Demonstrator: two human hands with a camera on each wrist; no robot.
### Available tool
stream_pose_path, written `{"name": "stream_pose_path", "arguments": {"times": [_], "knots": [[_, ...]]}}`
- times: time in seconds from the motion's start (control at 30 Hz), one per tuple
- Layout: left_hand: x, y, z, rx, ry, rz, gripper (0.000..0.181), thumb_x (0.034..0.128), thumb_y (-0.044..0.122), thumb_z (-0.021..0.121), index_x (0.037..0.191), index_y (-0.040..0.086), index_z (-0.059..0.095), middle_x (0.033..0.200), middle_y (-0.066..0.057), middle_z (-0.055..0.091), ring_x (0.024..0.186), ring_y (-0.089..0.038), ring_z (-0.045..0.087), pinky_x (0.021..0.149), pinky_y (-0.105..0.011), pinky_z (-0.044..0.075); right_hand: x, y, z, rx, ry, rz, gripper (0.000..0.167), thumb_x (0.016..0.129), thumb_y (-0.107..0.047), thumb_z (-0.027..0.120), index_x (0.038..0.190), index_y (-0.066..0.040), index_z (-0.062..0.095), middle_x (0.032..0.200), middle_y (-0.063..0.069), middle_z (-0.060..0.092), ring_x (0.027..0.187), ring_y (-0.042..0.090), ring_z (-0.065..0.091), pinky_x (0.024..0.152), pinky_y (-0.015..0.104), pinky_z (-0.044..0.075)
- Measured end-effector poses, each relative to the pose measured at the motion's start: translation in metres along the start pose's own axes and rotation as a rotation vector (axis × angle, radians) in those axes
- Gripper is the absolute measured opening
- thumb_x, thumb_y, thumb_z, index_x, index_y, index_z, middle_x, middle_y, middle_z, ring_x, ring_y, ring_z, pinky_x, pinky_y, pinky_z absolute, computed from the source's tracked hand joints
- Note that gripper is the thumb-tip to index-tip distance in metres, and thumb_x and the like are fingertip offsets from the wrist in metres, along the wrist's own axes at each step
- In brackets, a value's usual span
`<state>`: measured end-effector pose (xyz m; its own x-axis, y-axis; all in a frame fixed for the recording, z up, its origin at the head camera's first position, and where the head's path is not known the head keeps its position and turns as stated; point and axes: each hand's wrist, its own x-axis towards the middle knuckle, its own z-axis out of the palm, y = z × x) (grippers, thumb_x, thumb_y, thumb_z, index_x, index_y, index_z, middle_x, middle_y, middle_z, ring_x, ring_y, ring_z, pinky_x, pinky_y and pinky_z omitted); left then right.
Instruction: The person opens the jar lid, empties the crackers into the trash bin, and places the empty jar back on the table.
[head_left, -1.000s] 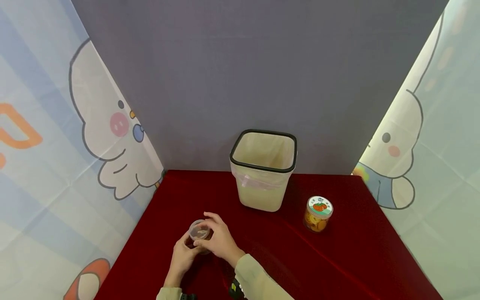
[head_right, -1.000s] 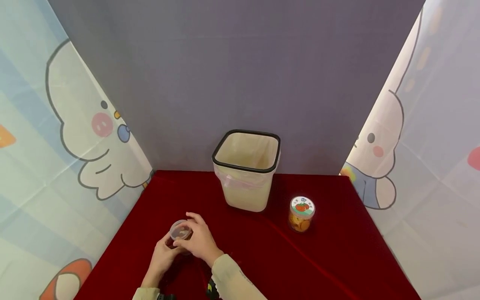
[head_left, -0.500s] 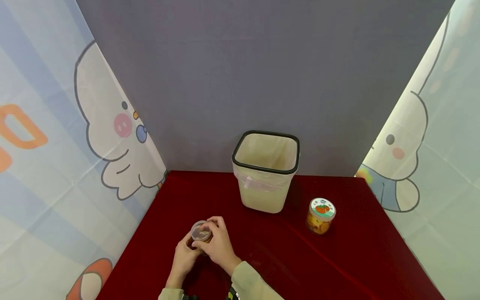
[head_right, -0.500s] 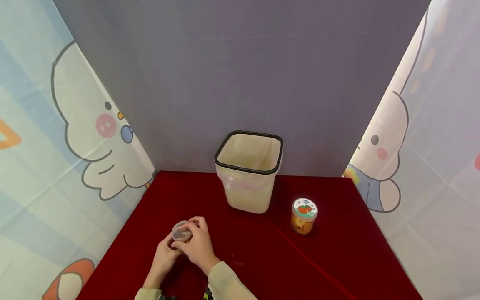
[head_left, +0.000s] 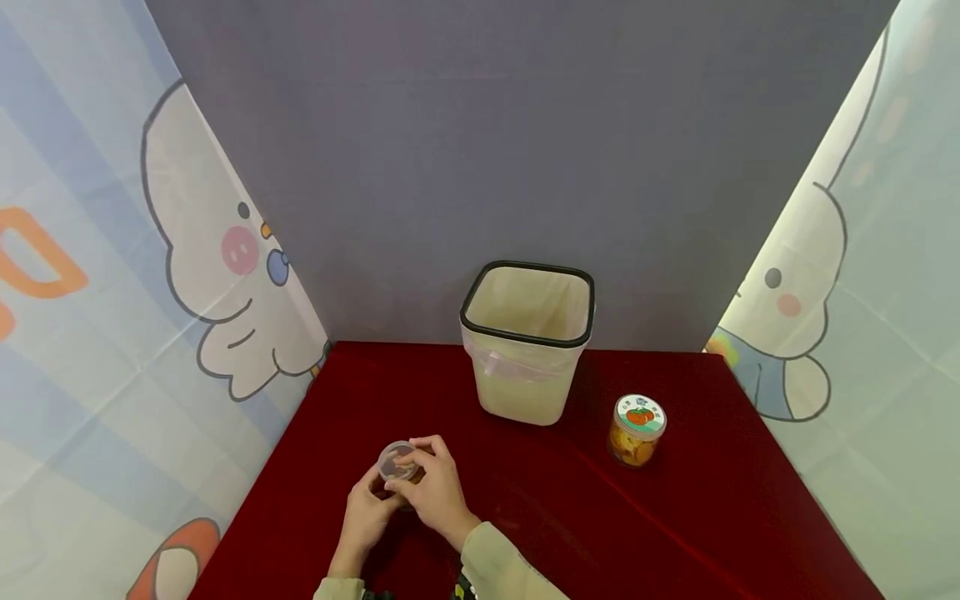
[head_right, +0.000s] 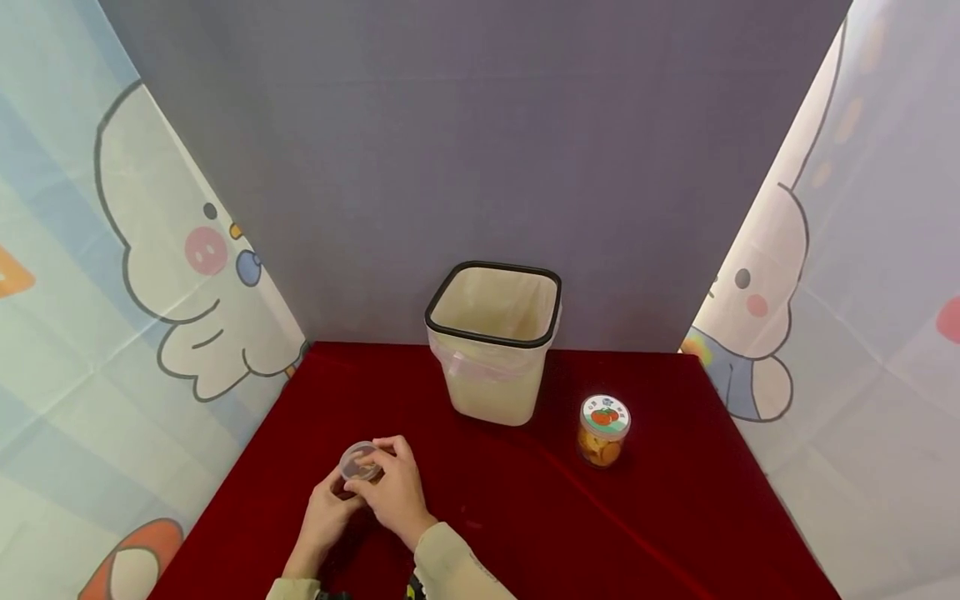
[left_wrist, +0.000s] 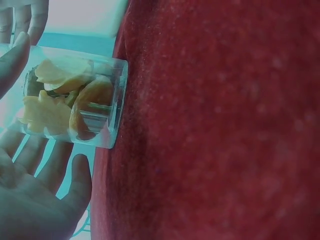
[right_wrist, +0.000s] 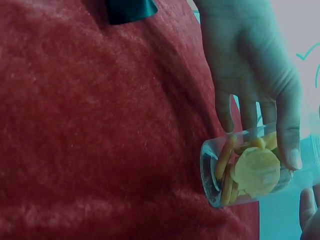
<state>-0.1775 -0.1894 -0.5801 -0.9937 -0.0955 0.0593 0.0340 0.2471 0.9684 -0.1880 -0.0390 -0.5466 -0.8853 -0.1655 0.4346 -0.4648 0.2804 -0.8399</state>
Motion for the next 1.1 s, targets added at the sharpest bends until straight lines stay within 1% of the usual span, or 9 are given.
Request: {"name": "stream_pose_path", "arguments": {"times": [0.17,0.27,0.43,0.53,0.67,0.83,0.9,1.0,1.1], "knots": [[-0.0036,-0.0009,0.002,-0.009,-0.016,-0.01,0.061,0.0756,0.005,0.086,0.131,0.007,0.062,0.117,-0.012,0.069,0.096,-0.02,0.067,0.074,-0.028,0.056,-0.0044,0.0034,-0.0035,-0.005,-0.01,-0.018,0.029,0.077,-0.021,0.087,0.102,-0.012,0.075,0.128,0.001,0.056,0.118,0.018,0.055,0.091,0.027,0.05],[-0.0048,-0.0022,0.0029,-0.023,-0.021,-0.011,0.062,0.0749,0.003,0.086,0.132,0.007,0.062,0.116,-0.012,0.069,0.097,-0.021,0.067,0.075,-0.029,0.056,-0.0067,0.0045,-0.0043,-0.013,-0.003,-0.038,0.029,0.076,-0.019,0.087,0.101,-0.012,0.075,0.128,0.002,0.057,0.118,0.019,0.056,0.092,0.028,0.05],[-0.0023,-0.0028,0.0022,-0.008,-0.009,0.001,0.064,0.0729,0.006,0.088,0.131,0.008,0.062,0.114,-0.01,0.07,0.097,-0.021,0.067,0.076,-0.028,0.056,-0.0048,0.0049,-0.006,-0.037,-0.008,-0.077,0.029,0.077,-0.024,0.086,0.101,-0.012,0.075,0.129,0.002,0.058,0.119,0.019,0.055,0.095,0.029,0.048],[-0.0008,-0.0028,0.0018,0.012,-0.003,0.012,0.064,0.0733,0.008,0.088,0.132,0.008,0.062,0.113,-0.009,0.069,0.098,-0.021,0.066,0.076,-0.028,0.055,-0.0033,0.0056,-0.0076,-0.054,-0.022,-0.097,0.029,0.079,-0.025,0.084,0.104,-0.013,0.074,0.131,0.003,0.058,0.121,0.018,0.053,0.095,0.03,0.048],[-0.001,-0.0031,0.0006,0.028,-0.006,0.02,0.063,0.0747,0.008,0.087,0.133,0.007,0.062,0.115,-0.009,0.069,0.099,-0.021,0.064,0.077,-0.028,0.054,-0.0032,0.0055,-0.0085,-0.061,-0.061,-0.079,0.029,0.082,-0.026,0.081,0.107,-0.015,0.073,0.135,0.002,0.056,0.122,0.016,0.05,0.096,0.032,0.046],[-0.0045,-0.0027,-0.0022,0.008,-0.004,-0.008,0.063,0.0758,0.007,0.086,0.134,0.006,0.06,0.117,-0.012,0.068,0.097,-0.023,0.065,0.075,-0.028,0.056,-0.0051,0.004,-0.0063,-0.065,-0.098,-0.053,0.028,0.086,-0.028,0.078,0.111,-0.017,0.071,0.14,-0.003,0.054,0.123,0.015,0.048,0.099,0.036,0.044],[-0.0051,-0.0022,-0.003,-0.01,-0.012,-0.021,0.064,0.077,0.006,0.085,0.135,0.005,0.059,0.119,-0.014,0.067,0.096,-0.025,0.066,0.073,-0.029,0.057,-0.0059,0.0037,-0.0058,-0.064,-0.1,-0.055,0.028,0.087,-0.029,0.077,0.112,-0.017,0.071,0.141,-0.003,0.053,0.124,0.016,0.049,0.099,0.038,0.044],[-0.004,-0.0021,-0.003,-0.022,-0.025,-0.02,0.064,0.0788,0.005,0.084,0.137,0.004,0.057,0.121,-0.016,0.066,0.098,-0.026,0.066,0.073,-0.029,0.056,-0.0065,0.0037,-0.0062,-0.062,-0.098,-0.057,0.029,0.09,-0.031,0.076,0.114,-0.016,0.07,0.143,-0.003,0.051,0.127,0.019,0.047,0.103,0.044,0.042],[-0.0018,-0.0038,-0.0015,-0.002,-0.024,-0.006,0.063,0.0799,0.008,0.084,0.137,0.006,0.058,0.121,-0.015,0.066,0.1,-0.026,0.066,0.075,-0.028,0.056,-0.0068,0.0041,-0.0066,-0.048,-0.077,-0.047,0.034,0.091,-0.034,0.075,0.117,-0.015,0.069,0.145,-0.003,0.047,0.13,0.022,0.046,0.105,0.047,0.041]]}}
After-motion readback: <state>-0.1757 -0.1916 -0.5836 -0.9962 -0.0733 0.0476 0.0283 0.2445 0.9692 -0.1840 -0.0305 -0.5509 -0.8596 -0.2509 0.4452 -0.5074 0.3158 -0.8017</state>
